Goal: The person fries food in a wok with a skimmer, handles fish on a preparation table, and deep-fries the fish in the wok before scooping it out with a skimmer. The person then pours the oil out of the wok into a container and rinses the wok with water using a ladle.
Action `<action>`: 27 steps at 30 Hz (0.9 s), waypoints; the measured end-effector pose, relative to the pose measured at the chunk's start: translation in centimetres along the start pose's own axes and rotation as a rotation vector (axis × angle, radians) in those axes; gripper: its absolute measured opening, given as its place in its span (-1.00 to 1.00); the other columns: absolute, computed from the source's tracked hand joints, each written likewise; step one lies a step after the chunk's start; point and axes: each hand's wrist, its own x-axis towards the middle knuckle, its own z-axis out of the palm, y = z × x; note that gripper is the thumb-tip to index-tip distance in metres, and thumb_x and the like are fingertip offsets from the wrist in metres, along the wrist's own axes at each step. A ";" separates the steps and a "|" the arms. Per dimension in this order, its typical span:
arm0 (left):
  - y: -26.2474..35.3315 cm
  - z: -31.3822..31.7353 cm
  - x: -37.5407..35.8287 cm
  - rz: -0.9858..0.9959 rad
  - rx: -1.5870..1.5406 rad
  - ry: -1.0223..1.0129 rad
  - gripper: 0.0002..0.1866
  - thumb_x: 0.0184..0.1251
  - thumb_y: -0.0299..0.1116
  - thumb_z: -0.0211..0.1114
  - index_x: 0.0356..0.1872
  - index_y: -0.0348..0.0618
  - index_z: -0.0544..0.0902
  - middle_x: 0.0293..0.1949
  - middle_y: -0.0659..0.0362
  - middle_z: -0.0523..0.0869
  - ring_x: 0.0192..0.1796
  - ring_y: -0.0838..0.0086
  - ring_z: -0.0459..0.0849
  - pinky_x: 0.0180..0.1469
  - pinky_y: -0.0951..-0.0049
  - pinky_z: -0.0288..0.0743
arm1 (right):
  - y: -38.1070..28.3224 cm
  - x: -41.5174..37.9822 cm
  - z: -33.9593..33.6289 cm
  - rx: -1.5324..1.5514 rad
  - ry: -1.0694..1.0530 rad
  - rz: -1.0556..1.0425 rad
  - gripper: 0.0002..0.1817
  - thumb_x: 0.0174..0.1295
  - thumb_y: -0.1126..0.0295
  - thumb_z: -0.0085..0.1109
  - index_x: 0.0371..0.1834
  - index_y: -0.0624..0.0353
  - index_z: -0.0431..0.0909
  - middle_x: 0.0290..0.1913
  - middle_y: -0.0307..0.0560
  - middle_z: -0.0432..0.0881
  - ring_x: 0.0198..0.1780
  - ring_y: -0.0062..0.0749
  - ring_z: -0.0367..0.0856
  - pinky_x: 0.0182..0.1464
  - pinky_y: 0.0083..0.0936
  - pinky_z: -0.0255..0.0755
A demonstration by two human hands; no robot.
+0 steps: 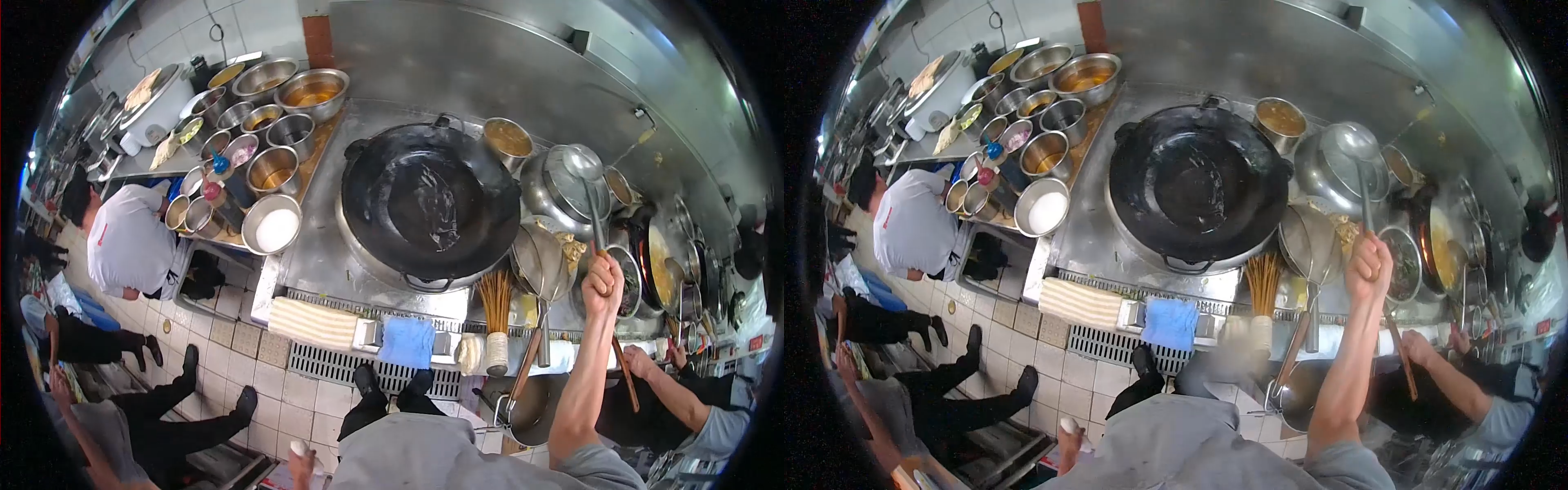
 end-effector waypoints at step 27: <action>7.9 1.6 7.5 0.196 0.196 -0.218 -0.50 -0.24 -0.26 0.38 -0.25 -0.33 0.43 -0.38 -0.07 0.62 -0.30 0.14 0.62 -0.24 0.22 0.47 | 19.7 -9.7 -3.2 -2.320 0.159 0.073 -0.40 0.08 0.39 0.04 0.25 0.30 0.21 -0.41 0.26 0.57 -0.35 0.11 0.57 -0.24 -0.20 0.44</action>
